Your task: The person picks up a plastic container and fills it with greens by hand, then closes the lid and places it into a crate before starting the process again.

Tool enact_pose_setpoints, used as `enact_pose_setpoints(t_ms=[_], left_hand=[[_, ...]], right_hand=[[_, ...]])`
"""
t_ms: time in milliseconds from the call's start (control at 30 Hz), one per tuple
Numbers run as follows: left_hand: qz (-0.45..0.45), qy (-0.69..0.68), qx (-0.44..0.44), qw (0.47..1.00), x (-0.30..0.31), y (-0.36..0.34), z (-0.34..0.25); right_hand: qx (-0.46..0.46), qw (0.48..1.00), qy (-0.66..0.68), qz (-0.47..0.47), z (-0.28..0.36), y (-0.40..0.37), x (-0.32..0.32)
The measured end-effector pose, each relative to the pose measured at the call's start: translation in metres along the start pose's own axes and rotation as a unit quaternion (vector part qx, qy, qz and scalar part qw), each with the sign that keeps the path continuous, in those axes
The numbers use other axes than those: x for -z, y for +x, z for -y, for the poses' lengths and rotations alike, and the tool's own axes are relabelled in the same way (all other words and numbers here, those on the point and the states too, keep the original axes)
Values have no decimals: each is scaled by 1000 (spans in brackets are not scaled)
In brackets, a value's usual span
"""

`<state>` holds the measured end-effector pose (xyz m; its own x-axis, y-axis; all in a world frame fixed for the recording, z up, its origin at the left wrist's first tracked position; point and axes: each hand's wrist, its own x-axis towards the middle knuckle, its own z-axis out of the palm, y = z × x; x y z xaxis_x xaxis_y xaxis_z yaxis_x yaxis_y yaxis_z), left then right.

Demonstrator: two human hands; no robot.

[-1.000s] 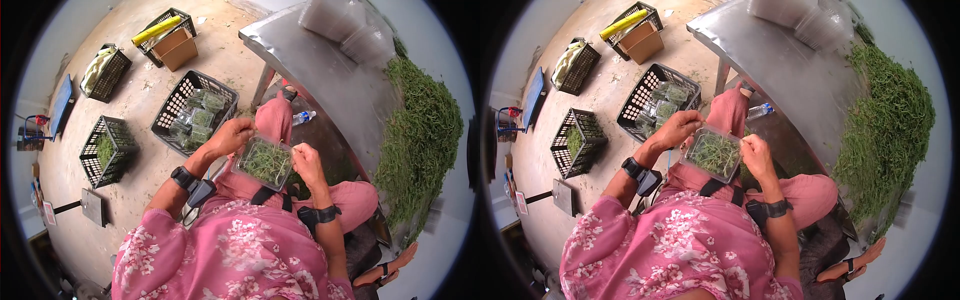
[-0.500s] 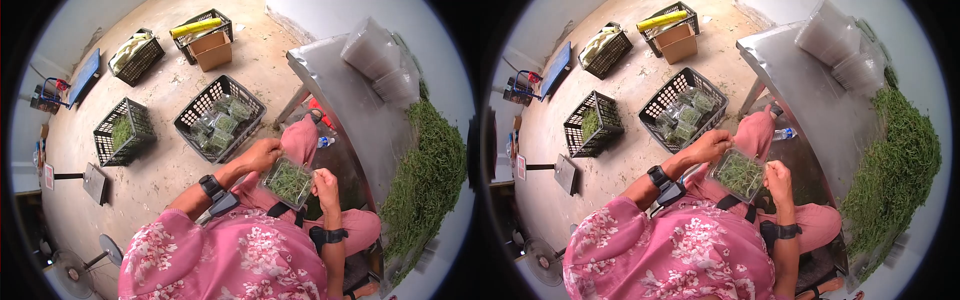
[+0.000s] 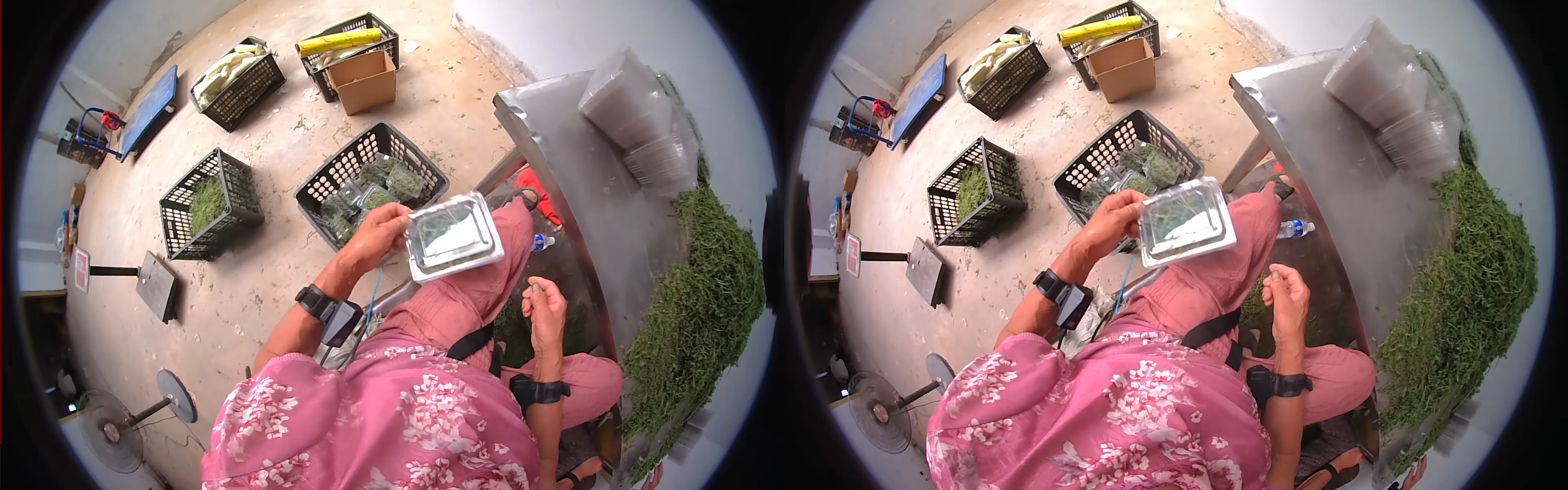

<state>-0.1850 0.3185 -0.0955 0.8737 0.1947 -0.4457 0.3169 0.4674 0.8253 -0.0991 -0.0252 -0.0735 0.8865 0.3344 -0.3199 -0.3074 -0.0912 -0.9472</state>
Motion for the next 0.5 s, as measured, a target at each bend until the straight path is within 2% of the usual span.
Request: enact_pose_setpoints(t_ms=[33, 100, 200, 300, 333, 400, 500], left_hand=[[-43, -74, 8, 996, 22, 5, 7], [-136, -121, -46, 982, 58, 10, 18], [-269, -142, -70, 950, 112, 17, 56], [-366, -214, 60, 903, 166, 33, 119], [-378, -192, 87, 902, 175, 37, 132], [-400, -147, 146, 893, 184, 36, 163], [-445, -170, 219, 851, 189, 33, 198]], right_hand=[[-5, 1000, -12, -6, -2, 1, 0], [-16, 999, -35, -19, -6, 1, 1], [-28, 996, -85, -5, -6, -1, -5], [-25, 991, -135, 9, -10, -1, -7], [-20, 989, -145, 10, -10, 0, -8], [-13, 986, -168, 10, -10, -1, -8], [-12, 982, -187, 1, -13, -1, -6]])
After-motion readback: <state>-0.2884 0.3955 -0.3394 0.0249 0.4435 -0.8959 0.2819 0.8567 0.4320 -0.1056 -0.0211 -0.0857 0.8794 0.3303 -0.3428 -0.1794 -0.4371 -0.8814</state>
